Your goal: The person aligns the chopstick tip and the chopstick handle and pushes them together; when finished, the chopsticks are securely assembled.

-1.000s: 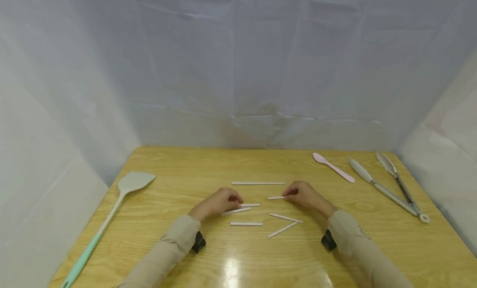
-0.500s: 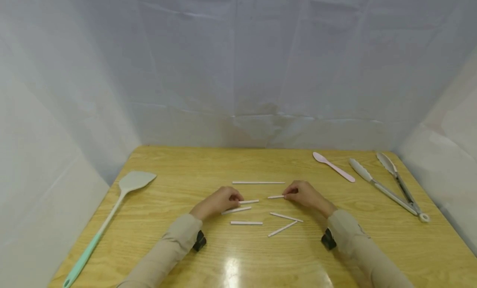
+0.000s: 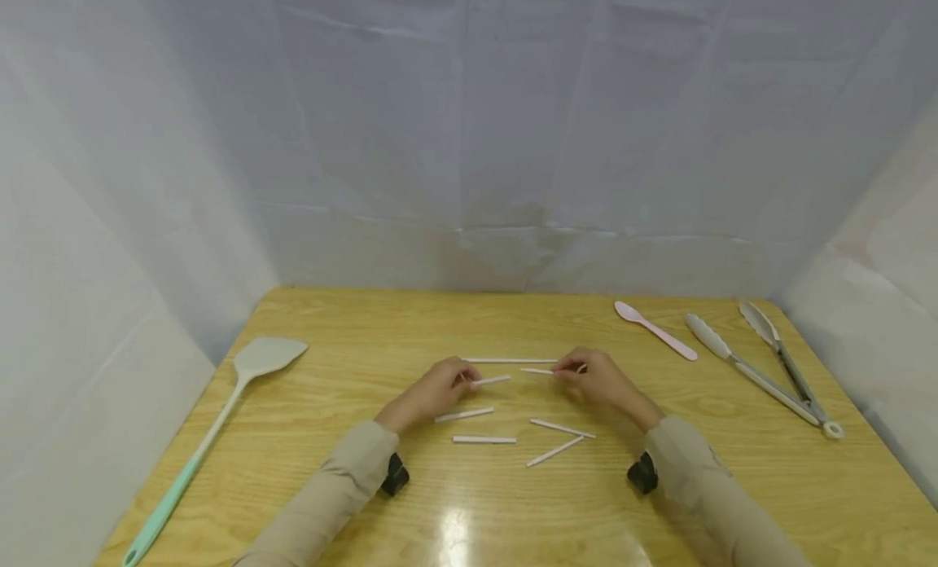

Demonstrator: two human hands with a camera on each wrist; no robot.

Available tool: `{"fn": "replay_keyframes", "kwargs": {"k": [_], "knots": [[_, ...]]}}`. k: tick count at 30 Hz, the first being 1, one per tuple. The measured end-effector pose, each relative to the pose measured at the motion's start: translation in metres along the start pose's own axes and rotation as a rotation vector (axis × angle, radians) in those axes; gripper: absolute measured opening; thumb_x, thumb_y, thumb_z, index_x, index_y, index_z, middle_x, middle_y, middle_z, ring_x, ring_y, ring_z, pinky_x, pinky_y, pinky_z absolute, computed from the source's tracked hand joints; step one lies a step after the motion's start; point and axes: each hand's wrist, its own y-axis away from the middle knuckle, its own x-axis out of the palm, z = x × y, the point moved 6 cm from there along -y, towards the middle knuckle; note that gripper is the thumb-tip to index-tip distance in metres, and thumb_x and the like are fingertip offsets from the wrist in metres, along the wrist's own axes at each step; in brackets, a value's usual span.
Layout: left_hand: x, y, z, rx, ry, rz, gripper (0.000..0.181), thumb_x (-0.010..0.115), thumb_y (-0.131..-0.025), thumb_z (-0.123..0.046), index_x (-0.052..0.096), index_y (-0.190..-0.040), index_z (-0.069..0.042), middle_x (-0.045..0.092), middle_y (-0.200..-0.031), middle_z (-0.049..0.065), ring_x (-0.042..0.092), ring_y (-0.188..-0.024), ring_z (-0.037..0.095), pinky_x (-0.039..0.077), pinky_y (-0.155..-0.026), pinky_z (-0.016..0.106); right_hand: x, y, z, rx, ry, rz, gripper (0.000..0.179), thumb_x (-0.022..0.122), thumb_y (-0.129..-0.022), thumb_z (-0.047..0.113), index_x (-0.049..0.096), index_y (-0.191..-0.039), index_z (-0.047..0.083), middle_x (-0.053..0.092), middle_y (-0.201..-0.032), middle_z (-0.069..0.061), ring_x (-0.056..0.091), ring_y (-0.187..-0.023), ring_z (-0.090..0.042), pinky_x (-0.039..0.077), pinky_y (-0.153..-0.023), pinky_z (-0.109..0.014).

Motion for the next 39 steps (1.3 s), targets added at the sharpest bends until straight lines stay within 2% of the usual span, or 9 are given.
{"fn": "replay_keyframes", "kwargs": {"k": [7, 14, 24, 29, 32, 39], "knots": [[-0.005, -0.002, -0.005, 0.041, 0.031, -0.066, 0.013, 0.057, -0.094, -0.005, 0.063, -0.104, 0.001, 0.059, -0.097, 0.009, 0.057, -0.088, 0.019, 0.049, -0.077, 0.028, -0.005, 0.003, 0.021, -0.066, -0.038, -0.074, 0.011, 0.068, -0.088, 0.012, 0.073, -0.094, 0.004, 0.068, -0.090, -0.007, 0.061, -0.080, -0.013, 0.051, -0.069, -0.026], [-0.007, -0.002, -0.009, 0.080, 0.044, -0.094, 0.015, 0.057, -0.095, -0.007, 0.063, -0.105, 0.002, 0.060, -0.099, 0.011, 0.058, -0.091, 0.022, 0.050, -0.078, 0.028, -0.002, 0.004, 0.028, -0.084, -0.035, -0.079, 0.010, 0.069, -0.087, 0.012, 0.073, -0.094, 0.005, 0.066, -0.089, -0.005, 0.060, -0.080, -0.013, 0.051, -0.068, -0.025], [-0.006, -0.004, -0.006, 0.076, 0.058, -0.103, 0.013, 0.058, -0.094, -0.007, 0.064, -0.103, 0.001, 0.064, -0.096, 0.011, 0.060, -0.087, 0.020, 0.050, -0.075, 0.026, -0.001, 0.004, 0.024, -0.066, -0.023, -0.060, 0.012, 0.067, -0.089, 0.014, 0.072, -0.096, 0.005, 0.066, -0.090, -0.005, 0.060, -0.082, -0.016, 0.051, -0.069, -0.027], [-0.006, -0.005, -0.006, 0.092, 0.037, -0.104, 0.013, 0.059, -0.093, -0.006, 0.065, -0.102, 0.001, 0.067, -0.095, 0.012, 0.061, -0.085, 0.021, 0.050, -0.074, 0.026, 0.000, 0.004, 0.022, -0.065, -0.010, -0.060, 0.012, 0.067, -0.089, 0.013, 0.072, -0.096, 0.006, 0.066, -0.091, -0.004, 0.060, -0.082, -0.015, 0.051, -0.070, -0.026], [-0.008, -0.005, -0.007, 0.104, 0.012, -0.116, 0.013, 0.059, -0.093, -0.006, 0.066, -0.102, 0.001, 0.067, -0.096, 0.012, 0.060, -0.085, 0.021, 0.050, -0.075, 0.027, 0.000, 0.003, 0.023, -0.081, -0.007, -0.064, 0.011, 0.067, -0.088, 0.012, 0.072, -0.095, 0.005, 0.066, -0.090, -0.004, 0.060, -0.081, -0.014, 0.051, -0.069, -0.026], [-0.011, -0.003, -0.007, 0.058, -0.039, -0.153, 0.014, 0.060, -0.092, -0.007, 0.068, -0.103, -0.001, 0.068, -0.099, 0.010, 0.055, -0.089, 0.019, 0.049, -0.078, 0.030, 0.000, 0.002, 0.026, -0.145, 0.034, -0.086, 0.007, 0.068, -0.086, 0.007, 0.073, -0.091, 0.004, 0.065, -0.086, -0.005, 0.058, -0.075, -0.013, 0.050, -0.063, -0.024]]}}
